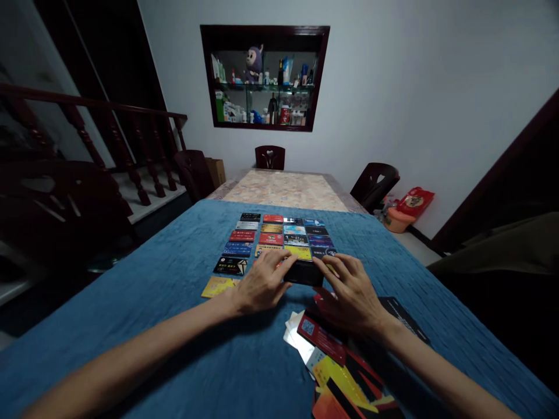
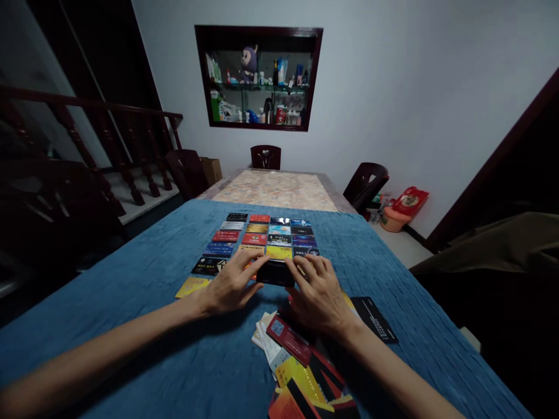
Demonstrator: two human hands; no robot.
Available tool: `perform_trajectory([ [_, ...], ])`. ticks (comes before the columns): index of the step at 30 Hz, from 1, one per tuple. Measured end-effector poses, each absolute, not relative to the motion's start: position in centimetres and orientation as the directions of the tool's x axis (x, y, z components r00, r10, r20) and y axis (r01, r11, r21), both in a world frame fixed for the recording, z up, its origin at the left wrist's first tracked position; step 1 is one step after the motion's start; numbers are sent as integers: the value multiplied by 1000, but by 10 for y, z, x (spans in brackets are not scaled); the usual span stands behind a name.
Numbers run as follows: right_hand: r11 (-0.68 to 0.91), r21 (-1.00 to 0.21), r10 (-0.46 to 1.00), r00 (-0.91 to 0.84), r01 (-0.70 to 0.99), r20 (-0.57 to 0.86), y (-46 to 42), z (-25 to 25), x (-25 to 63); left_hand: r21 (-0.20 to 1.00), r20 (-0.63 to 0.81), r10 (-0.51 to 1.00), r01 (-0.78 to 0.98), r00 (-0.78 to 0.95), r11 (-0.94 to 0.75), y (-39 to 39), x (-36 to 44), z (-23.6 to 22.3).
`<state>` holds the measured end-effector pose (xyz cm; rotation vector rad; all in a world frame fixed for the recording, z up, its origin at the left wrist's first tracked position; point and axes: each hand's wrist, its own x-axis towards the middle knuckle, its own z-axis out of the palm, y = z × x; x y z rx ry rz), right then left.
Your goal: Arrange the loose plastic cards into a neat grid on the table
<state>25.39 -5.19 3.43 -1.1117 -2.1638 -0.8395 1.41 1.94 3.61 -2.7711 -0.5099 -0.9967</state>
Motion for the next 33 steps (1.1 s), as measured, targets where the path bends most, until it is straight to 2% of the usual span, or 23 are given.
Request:
perform_trajectory([
  [8,515,280,497,-548,810,672,-33,40,265,-233,500,260,417,826,-878,36,22,47],
  [13,520,270,535,-556,810,636,-13,43,273,-266,426,321,456,846,-849,52,29,56],
  [22,548,143,624,-516,824,586,41,56,291,-225,318,465,542,826,-810,99,48,78],
  [33,455,52,768,-421,889,484,126,54,311,-101,234,584,617,777,-780,172,80,86],
])
